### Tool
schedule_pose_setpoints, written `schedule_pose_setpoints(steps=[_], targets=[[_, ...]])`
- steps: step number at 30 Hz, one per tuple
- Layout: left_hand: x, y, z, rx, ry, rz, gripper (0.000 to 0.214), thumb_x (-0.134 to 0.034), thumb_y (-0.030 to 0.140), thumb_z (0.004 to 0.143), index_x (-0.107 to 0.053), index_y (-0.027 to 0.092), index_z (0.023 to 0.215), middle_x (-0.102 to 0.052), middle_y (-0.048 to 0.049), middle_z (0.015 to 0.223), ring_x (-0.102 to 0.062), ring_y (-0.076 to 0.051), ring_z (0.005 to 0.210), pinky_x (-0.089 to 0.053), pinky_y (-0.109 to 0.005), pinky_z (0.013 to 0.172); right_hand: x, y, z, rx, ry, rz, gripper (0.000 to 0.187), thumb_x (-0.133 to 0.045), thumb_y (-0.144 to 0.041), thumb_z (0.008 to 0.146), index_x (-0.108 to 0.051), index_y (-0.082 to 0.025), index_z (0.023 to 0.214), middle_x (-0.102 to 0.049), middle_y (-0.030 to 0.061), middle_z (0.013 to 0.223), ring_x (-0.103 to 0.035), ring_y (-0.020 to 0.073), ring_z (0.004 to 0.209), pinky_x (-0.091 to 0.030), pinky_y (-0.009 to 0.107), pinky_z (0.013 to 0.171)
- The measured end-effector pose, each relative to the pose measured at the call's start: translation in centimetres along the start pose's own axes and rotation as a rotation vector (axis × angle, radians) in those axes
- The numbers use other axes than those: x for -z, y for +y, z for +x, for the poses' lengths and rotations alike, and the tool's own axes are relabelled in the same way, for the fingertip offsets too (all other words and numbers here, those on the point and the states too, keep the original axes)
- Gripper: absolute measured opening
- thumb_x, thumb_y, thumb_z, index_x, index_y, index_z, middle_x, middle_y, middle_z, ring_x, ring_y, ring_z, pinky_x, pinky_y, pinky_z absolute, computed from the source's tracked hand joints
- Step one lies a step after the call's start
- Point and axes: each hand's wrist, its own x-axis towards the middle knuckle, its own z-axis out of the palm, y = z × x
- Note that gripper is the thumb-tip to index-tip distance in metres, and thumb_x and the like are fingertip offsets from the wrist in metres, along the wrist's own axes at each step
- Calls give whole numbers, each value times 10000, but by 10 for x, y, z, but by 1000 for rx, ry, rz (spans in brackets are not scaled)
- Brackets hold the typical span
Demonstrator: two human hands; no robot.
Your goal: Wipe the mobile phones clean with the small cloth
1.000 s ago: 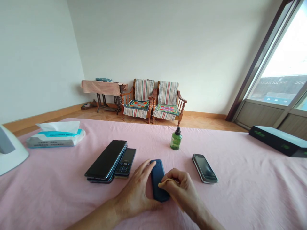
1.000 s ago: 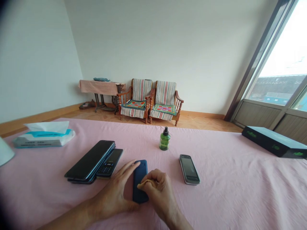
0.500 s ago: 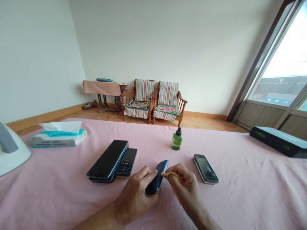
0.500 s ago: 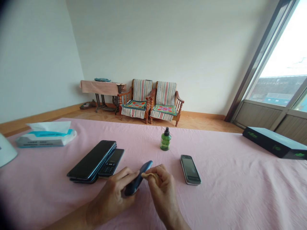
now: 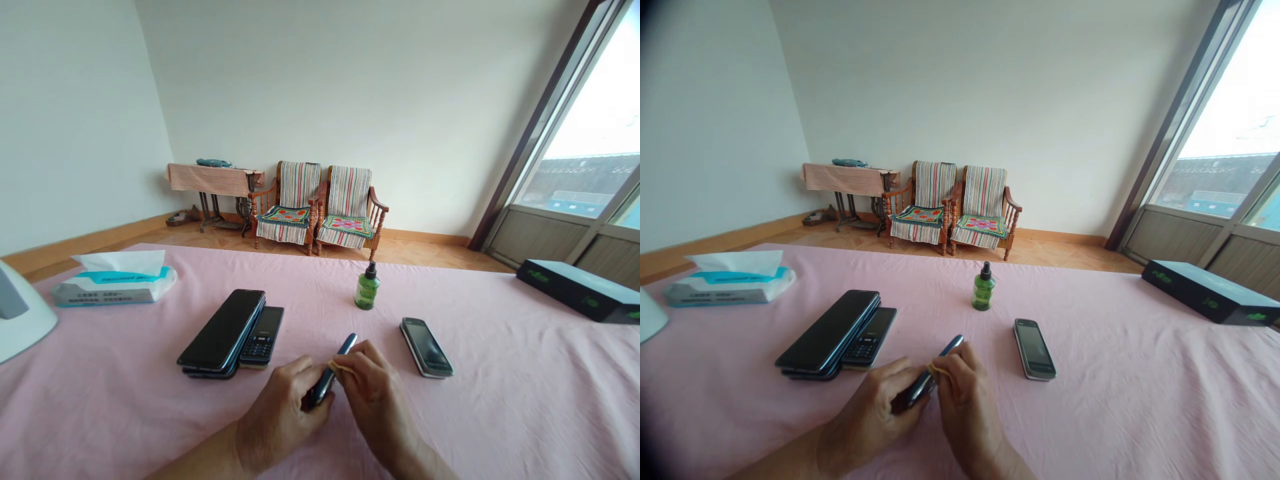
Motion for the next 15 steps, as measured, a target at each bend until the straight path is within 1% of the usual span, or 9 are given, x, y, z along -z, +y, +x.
schedule_pose_setpoints(steps=[2, 5, 7, 9, 12, 15], targets=[[0, 0, 0, -1, 1, 3, 102, -537, 106, 796, -609, 178, 791, -539, 4, 732, -555, -143, 681, -409, -226, 621, 2, -1, 2, 5, 1, -50, 169, -514, -182, 858, -682, -196, 840, -572, 35, 786, -572, 137, 687, -452, 224, 615], [0, 2, 2, -10, -12, 11, 154, -520, 86, 785, -621, 185, 847, -535, 7, 734, -556, -145, 685, -415, -227, 636, 8, 3, 9, -46, 84, -127, 144, -538, -172, 837, -678, -183, 810, -576, 36, 764, -578, 149, 687, -449, 238, 628], [1, 3, 3, -19, -25, 8, 190, -515, 86, 782, -627, 186, 897, -543, 1, 746, -561, -152, 702, -425, -230, 657, 10, 6, 10, -57, 123, -134, 138, -539, -166, 832, -676, -176, 814, -575, 39, 768, -578, 154, 696, -448, 244, 632], [1, 4, 3, -23, -20, 6, 172, -513, 93, 782, -632, 178, 873, -549, -5, 743, -563, -155, 701, -426, -230, 653, 7, 6, 7, -34, 104, -106, 146, -527, -151, 834, -672, -170, 832, -567, 39, 777, -573, 153, 703, -448, 245, 633], [2, 3, 4, -16, 9, -1, 127, -512, 127, 808, -632, 168, 795, -560, -12, 728, -567, -155, 693, -413, -228, 630, -2, 1, -1, 6, 19, -17, 160, -513, -121, 834, -664, -170, 813, -566, 37, 792, -566, 142, 707, -447, 234, 626], [2, 3, 7, 41, 27, -22, 137, -526, 189, 839, -637, 163, 763, -578, -7, 703, -564, -153, 663, -393, -226, 594, -7, -6, -4, 15, -28, 65, 168, -519, -108, 830, -667, -179, 794, -577, 33, 807, -573, 136, 728, -450, 224, 634]])
